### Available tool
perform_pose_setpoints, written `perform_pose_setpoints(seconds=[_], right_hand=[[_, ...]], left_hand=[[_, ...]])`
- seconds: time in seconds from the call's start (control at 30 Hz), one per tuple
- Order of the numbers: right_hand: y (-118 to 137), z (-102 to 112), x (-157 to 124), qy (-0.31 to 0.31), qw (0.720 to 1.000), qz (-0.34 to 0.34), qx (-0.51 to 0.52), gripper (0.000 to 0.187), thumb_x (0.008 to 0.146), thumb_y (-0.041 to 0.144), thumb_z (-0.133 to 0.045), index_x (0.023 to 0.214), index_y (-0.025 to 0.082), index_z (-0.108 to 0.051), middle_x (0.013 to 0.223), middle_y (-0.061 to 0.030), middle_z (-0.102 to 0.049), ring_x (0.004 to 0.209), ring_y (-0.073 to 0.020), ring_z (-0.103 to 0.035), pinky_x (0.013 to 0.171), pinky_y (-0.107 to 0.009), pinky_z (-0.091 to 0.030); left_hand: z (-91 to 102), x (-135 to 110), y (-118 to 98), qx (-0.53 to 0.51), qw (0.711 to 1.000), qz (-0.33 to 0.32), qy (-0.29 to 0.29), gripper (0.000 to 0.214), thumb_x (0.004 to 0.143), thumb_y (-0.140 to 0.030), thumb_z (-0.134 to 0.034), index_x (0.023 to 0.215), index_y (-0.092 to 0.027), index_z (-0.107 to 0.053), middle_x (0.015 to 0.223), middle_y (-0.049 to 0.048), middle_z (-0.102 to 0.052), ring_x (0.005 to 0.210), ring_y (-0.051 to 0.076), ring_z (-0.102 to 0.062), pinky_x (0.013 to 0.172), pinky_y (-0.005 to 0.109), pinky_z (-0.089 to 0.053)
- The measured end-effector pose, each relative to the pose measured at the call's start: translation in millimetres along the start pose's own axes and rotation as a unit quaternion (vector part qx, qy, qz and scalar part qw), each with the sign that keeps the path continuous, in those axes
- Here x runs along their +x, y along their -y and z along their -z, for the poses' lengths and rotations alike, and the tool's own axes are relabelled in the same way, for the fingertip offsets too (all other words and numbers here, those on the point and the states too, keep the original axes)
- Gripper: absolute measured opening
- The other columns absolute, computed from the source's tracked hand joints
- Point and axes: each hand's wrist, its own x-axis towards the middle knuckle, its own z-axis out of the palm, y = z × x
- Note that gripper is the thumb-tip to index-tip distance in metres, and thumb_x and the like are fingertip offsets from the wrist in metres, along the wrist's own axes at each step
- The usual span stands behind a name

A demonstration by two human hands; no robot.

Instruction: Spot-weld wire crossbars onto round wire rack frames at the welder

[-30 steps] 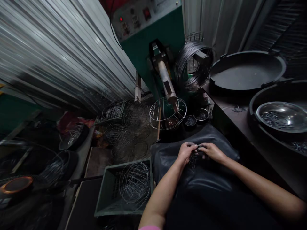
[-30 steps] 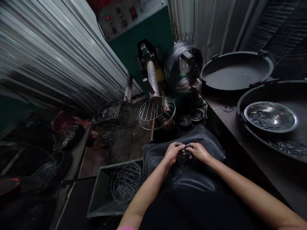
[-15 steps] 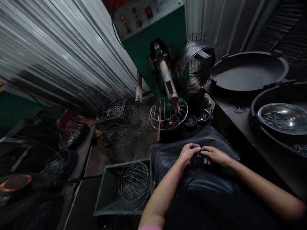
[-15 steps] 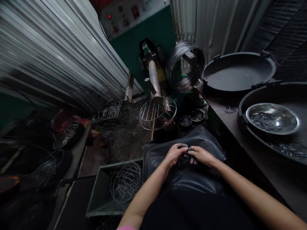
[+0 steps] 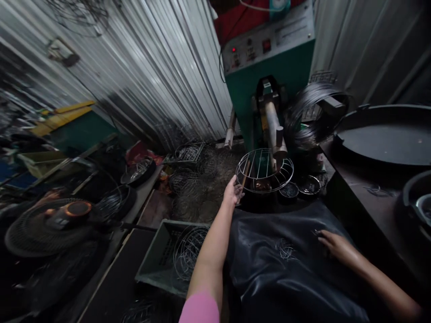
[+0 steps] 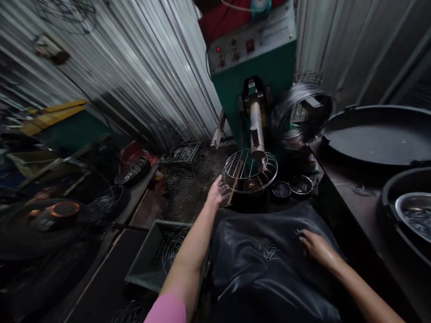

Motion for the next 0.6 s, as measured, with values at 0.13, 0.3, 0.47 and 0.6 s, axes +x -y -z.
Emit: perform_pose_setpoints(seconds=[0.13,0.3,0.47,0.6], right_hand=[[8,3,-3,-0.011,1.000,0.004,0.015,0.020,0.071,0.042,-0.045,0.068,0.024,-0.051,0.048,-0.0013,-0.058,0.042,-0.0175,-0.055,0.041,-0.027,-0.042],[8,10,-3,-0.077,0.997,-0.002,0.026,0.027,0.072,0.044,-0.041,0.080,0.022,-0.055,0.053,-0.0042,-0.062,0.048,-0.0207,-0.058,0.046,-0.030,-0.046],[1,10,2,-0.075,0.997,0.022,-0.022,0.025,0.069,0.038,-0.044,0.082,0.023,-0.059,0.065,-0.0058,-0.067,0.051,-0.0215,-0.059,0.048,-0.031,-0.046],[3,16,3,-0.079,0.996,0.017,-0.041,0.031,0.073,0.036,-0.042,0.094,0.023,-0.061,0.057,-0.0043,-0.064,0.050,-0.0229,-0.058,0.047,-0.031,-0.044]], left_hand=[[-22.0,13,-37,0.080,0.996,0.007,0.048,0.038,0.066,-0.042,-0.069,0.091,-0.017,-0.056,0.078,0.0050,-0.055,0.070,0.017,-0.055,0.068,0.037,-0.048],[-32.6,22,-45,0.114,0.990,0.034,0.078,0.030,0.062,-0.033,-0.075,0.068,-0.016,-0.051,0.054,-0.0040,-0.047,0.045,0.008,-0.044,0.054,0.027,-0.043],[-29.4,19,-38,0.076,0.990,0.060,0.104,0.035,0.065,-0.036,-0.070,0.058,-0.017,-0.042,0.045,-0.0073,-0.039,0.037,0.005,-0.035,0.043,0.020,-0.031],[-34.1,17,-34,0.048,0.994,0.049,0.083,0.038,0.069,-0.037,-0.066,0.056,-0.018,-0.035,0.042,-0.0090,-0.032,0.034,0.003,-0.027,0.039,0.018,-0.025]])
